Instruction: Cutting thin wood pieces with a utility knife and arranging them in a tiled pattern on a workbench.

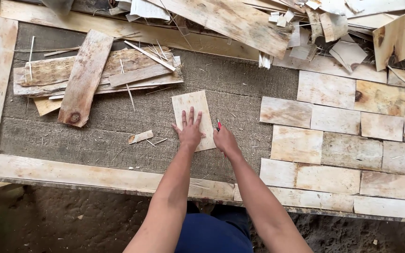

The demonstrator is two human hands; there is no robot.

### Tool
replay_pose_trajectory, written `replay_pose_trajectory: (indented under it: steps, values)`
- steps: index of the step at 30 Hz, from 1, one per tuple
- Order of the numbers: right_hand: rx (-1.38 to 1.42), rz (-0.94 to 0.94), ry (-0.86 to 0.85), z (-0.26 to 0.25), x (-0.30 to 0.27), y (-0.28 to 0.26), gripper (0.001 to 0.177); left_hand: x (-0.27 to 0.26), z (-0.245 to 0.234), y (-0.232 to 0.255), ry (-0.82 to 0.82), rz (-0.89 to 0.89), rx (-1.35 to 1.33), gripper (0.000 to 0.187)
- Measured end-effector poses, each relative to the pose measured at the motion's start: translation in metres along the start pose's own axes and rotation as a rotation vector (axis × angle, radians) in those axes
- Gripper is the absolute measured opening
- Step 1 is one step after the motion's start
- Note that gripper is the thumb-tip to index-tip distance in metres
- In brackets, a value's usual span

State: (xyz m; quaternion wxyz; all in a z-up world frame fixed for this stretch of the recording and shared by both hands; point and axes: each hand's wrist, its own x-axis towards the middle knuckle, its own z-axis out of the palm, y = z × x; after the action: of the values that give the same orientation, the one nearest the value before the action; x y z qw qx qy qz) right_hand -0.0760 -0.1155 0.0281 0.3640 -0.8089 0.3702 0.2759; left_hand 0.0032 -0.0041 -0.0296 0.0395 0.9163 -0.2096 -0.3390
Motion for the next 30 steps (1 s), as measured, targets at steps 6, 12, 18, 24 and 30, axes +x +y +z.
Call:
replay_pose_trajectory:
  steps: [6,12,18,24,30]
  values:
    - [-0.043,-0.008,-0.011,-0.027,-0.024,-0.05,0.058,0.002,0.002,0.0,-0.006,-0.005,-0.005,0.096]
    - [-0.038,0.008,0.006,-0.002,0.021,-0.032,0.058,0.004,0.004,-0.001,-0.011,-0.002,0.005,0.098]
    - [-0.05,0.006,-0.02,0.001,0.018,-0.025,0.059,0.004,0.006,-0.001,0.001,-0.004,0.009,0.099]
    - [-0.049,0.009,-0.028,0.023,0.026,-0.01,0.059,0.013,0.019,-0.005,0.026,0.0,-0.001,0.1]
    - [-0.033,0.032,-0.066,0.021,-0.011,-0.016,0.055,0.009,0.016,-0.004,0.054,0.002,0.003,0.1]
